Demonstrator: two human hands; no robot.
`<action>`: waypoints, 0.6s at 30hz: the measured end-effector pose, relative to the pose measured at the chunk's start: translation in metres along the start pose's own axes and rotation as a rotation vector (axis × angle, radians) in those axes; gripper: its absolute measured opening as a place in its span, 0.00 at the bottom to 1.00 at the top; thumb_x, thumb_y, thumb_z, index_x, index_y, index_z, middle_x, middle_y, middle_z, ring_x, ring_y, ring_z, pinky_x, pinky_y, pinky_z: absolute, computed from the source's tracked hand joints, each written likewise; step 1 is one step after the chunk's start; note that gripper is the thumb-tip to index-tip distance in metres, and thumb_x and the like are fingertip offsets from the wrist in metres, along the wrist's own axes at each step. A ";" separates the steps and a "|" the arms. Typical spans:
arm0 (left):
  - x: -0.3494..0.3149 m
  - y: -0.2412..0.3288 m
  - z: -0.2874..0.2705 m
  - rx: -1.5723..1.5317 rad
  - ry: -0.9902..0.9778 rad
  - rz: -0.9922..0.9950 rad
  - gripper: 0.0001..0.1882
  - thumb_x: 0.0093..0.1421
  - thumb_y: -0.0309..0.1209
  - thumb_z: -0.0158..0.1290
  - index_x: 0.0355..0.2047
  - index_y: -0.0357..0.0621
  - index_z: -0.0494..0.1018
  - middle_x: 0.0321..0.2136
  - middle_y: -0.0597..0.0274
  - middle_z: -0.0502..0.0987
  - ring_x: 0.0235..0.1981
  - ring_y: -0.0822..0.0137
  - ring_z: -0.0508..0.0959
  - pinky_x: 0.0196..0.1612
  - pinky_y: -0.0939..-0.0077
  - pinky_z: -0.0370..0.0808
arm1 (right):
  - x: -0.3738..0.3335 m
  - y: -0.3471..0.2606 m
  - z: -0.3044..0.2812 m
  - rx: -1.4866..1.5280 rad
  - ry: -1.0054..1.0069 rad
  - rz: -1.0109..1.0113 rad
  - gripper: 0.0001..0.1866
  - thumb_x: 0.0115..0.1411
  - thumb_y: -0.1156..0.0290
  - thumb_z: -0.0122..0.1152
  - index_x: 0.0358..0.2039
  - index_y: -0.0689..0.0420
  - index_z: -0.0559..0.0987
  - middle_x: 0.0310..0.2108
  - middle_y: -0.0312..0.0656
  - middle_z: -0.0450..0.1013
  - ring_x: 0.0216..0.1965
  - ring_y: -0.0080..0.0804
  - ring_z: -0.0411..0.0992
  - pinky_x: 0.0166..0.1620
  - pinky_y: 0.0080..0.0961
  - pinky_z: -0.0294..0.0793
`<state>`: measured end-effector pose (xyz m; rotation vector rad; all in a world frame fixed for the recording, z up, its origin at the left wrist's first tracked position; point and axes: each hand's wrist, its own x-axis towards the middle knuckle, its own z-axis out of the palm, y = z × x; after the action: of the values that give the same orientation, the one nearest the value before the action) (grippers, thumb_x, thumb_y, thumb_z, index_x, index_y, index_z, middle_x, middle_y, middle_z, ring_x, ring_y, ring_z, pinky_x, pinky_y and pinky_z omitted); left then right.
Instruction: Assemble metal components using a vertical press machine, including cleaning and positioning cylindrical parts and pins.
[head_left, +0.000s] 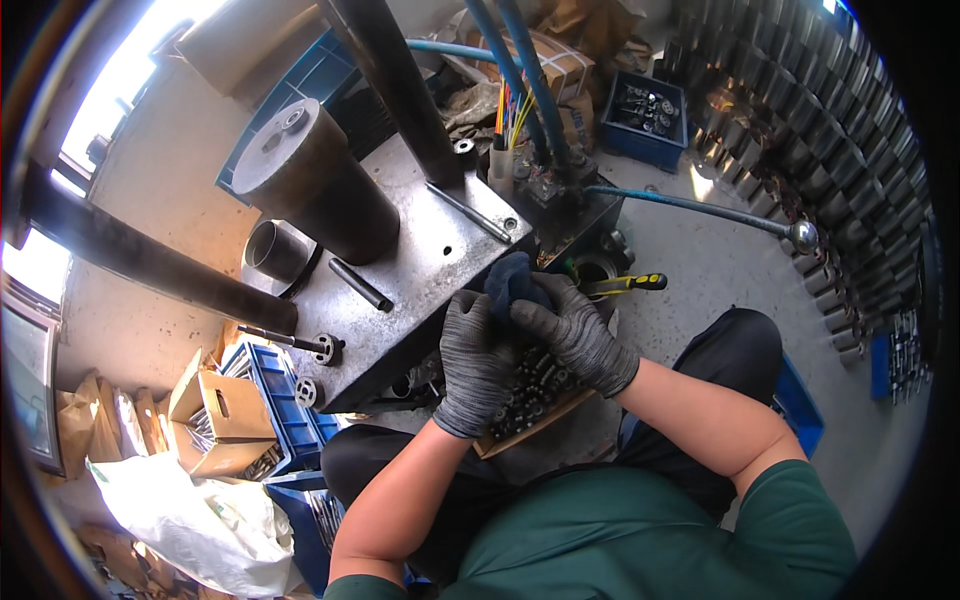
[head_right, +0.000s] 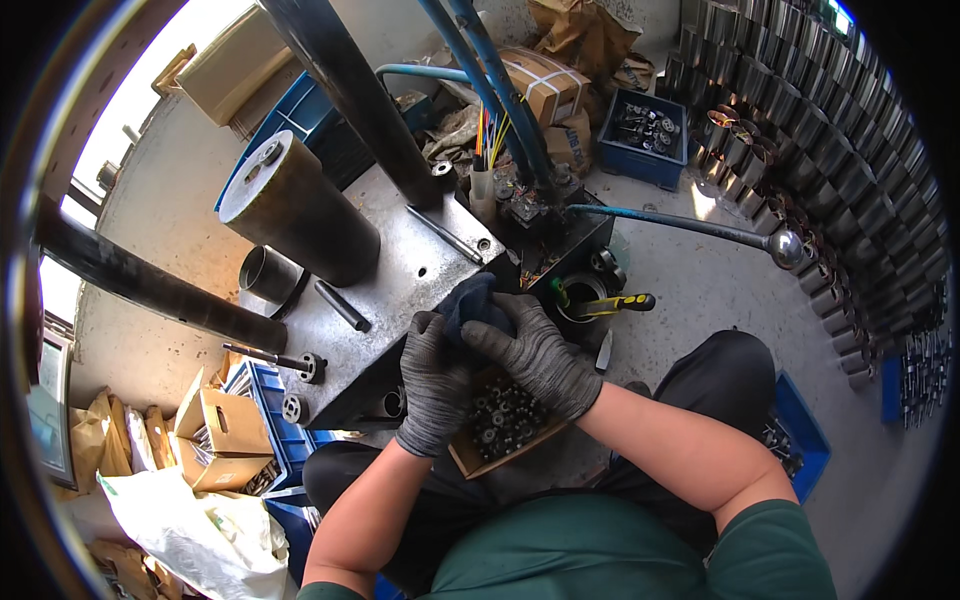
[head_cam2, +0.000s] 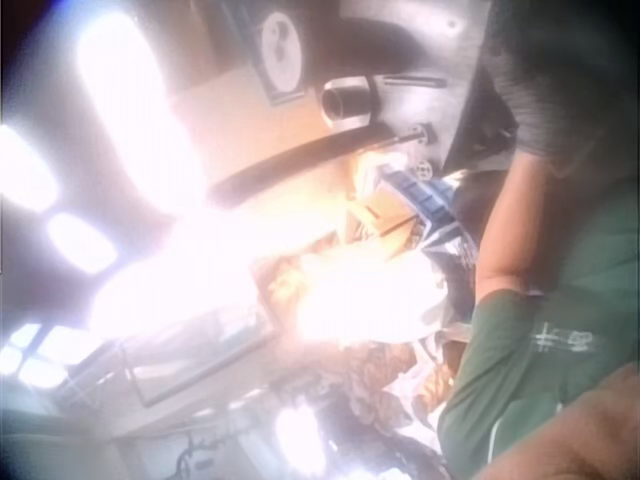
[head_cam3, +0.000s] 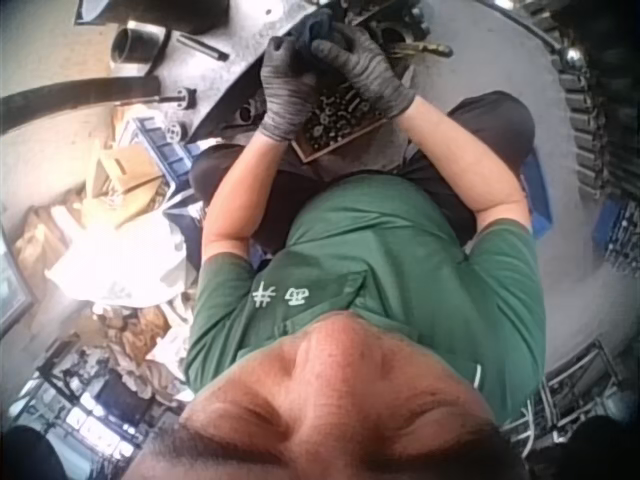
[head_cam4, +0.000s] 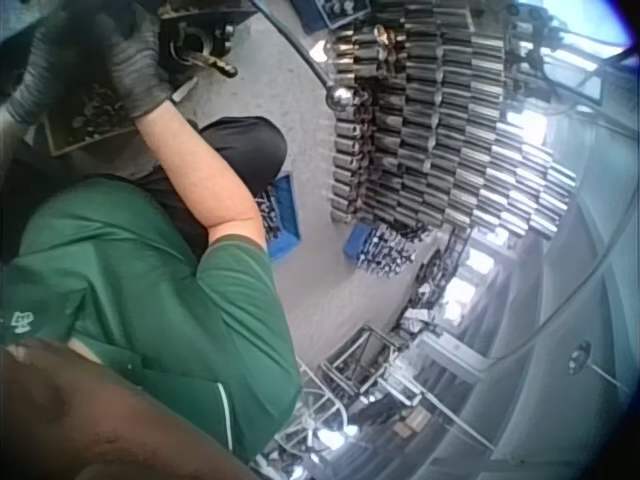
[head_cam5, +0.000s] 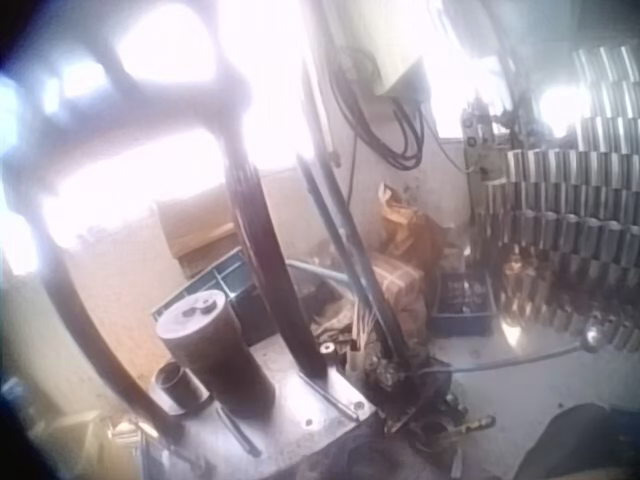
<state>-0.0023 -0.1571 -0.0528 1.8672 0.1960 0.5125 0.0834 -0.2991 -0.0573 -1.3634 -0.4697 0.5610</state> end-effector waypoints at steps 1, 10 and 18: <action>-0.001 0.000 0.004 -0.231 0.012 -0.055 0.12 0.68 0.22 0.54 0.50 0.39 0.69 0.44 0.58 0.76 0.48 0.65 0.78 0.57 0.70 0.77 | 0.002 0.001 0.003 -0.082 -0.005 0.003 0.39 0.65 0.48 0.69 0.65 0.62 0.69 0.57 0.46 0.72 0.60 0.29 0.69 0.65 0.32 0.67; -0.005 0.007 0.014 -0.143 -0.027 0.004 0.11 0.57 0.19 0.60 0.41 0.39 0.75 0.37 0.62 0.74 0.41 0.69 0.76 0.48 0.74 0.74 | -0.006 0.006 -0.001 0.122 -0.027 -0.048 0.33 0.70 0.42 0.59 0.59 0.59 0.73 0.50 0.37 0.75 0.51 0.23 0.71 0.58 0.26 0.71; -0.007 0.014 -0.007 -0.429 -0.156 -0.177 0.15 0.54 0.22 0.67 0.41 0.39 0.77 0.37 0.65 0.76 0.41 0.72 0.77 0.49 0.74 0.74 | -0.016 -0.006 -0.002 0.241 -0.095 -0.121 0.32 0.75 0.44 0.48 0.65 0.60 0.69 0.54 0.38 0.74 0.55 0.23 0.69 0.62 0.26 0.68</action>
<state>-0.0128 -0.1586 -0.0400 1.4468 0.1327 0.2593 0.0727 -0.3110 -0.0518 -1.0747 -0.5397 0.5655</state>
